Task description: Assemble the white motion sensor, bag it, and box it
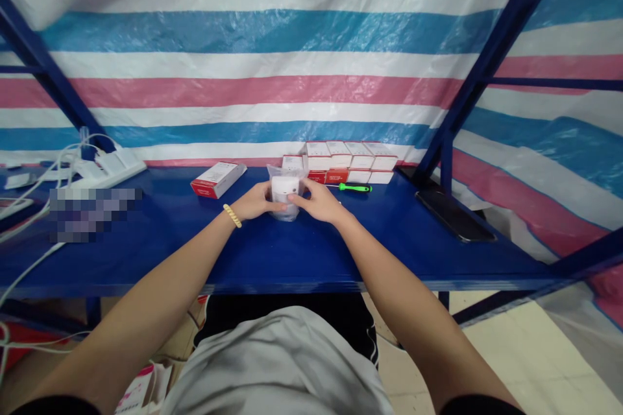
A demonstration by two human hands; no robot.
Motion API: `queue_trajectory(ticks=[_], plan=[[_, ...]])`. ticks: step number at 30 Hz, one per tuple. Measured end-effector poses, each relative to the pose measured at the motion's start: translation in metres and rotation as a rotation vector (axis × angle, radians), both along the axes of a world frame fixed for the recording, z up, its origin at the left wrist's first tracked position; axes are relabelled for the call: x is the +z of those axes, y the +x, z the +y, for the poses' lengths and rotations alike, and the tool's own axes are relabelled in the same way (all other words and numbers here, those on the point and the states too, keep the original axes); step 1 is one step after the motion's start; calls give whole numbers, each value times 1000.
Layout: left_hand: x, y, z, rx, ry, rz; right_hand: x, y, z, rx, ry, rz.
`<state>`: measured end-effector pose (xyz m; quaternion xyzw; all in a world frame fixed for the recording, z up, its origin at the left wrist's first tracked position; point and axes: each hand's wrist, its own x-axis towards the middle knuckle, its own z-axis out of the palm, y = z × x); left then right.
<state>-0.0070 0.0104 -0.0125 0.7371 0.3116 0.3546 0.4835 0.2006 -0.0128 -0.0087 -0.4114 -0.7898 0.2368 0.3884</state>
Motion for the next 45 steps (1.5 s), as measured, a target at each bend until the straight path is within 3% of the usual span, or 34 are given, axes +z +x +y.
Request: queue_trajectory(ticks=[4,9,12,17,22,26,29,33,39,41,45], plan=[[1,2,-3,-5,-49,-33,0,0,1,-10,14,-77],[3,5,-4,115,41,-179,-4,0,4,29,13,-91],[3,2,-1,132,53,-109,-7,0,6,36,-13,-67],[5,-3,1,54,-20,-38,-10,1,8,66,-25,72],[3,-5,2,-26,-23,47,-5,2,6,107,-39,-20],[-3,-6,6,37,76,150,-2,2,4,129,-75,-36],[-5,-5,7,88,76,81,-4,0,2,127,-122,12],[-1,0,2,135,-35,-216,-7,-3,0,192,-184,88],[9,10,-6,223,-309,-529,-6,-5,0,156,-218,71],[10,11,-6,270,-375,-527,-6,-5,-1,139,-219,75],[9,10,-7,323,-447,-385,-4,-6,-4,26,-48,24]])
